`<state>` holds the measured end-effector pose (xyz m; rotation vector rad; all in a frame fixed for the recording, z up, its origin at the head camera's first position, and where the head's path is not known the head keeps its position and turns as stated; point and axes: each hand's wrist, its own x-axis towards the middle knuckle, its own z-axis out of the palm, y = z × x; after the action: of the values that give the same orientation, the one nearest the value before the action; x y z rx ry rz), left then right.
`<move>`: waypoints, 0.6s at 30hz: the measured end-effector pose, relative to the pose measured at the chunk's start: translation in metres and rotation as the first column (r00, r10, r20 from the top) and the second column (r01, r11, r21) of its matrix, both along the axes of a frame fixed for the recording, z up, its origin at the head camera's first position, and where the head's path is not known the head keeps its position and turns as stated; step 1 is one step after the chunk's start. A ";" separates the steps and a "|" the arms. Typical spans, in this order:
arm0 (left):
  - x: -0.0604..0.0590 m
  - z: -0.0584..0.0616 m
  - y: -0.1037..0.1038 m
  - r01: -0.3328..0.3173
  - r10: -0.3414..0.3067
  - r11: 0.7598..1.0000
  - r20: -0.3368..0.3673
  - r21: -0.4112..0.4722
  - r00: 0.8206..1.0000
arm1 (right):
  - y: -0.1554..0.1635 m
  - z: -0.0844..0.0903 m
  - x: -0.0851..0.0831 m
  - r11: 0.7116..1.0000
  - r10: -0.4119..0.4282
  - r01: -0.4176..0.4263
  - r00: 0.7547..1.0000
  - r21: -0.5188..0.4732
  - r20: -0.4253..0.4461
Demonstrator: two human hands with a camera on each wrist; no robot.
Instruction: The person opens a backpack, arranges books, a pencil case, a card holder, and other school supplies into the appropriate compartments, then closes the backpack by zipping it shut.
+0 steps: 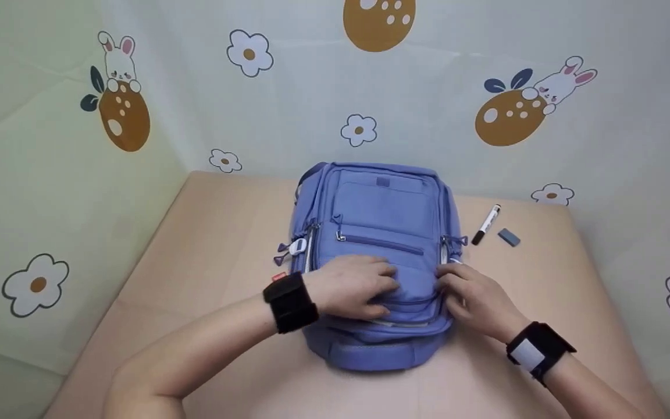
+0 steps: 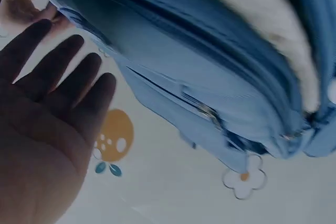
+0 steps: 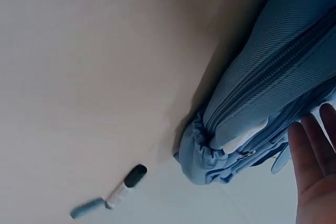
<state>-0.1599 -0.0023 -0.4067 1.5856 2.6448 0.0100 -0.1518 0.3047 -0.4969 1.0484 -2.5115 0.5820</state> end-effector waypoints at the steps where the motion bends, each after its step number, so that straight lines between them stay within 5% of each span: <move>1: 0.000 -0.002 0.011 0.005 -0.005 0.999 -0.002 -0.033 1.000 | 0.001 0.001 -0.001 1.000 -0.005 0.006 1.000 -0.030 0.023; 4: 0.001 -0.007 0.039 0.026 -0.029 0.995 -0.026 -0.092 0.999 | 0.005 0.005 -0.007 0.991 -0.045 0.055 0.995 -0.125 0.084; 8: 0.005 -0.012 0.065 0.041 -0.045 0.993 -0.033 -0.115 0.998 | 0.010 0.014 -0.028 0.959 -0.195 0.224 0.966 -0.174 0.170; 13: 0.016 -0.015 0.081 0.071 -0.082 0.984 -0.066 -0.161 0.994 | 0.014 0.019 -0.063 0.927 -0.343 0.371 0.901 -0.059 0.266; 18: 0.023 -0.013 0.084 0.111 -0.133 0.962 -0.072 -0.251 0.988 | 0.013 0.018 -0.085 0.929 -0.363 0.370 0.888 0.030 0.283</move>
<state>-0.1366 0.0820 -0.4200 1.6944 2.4844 -0.3877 -0.2365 0.3174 -0.4792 0.4789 -2.8416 0.6852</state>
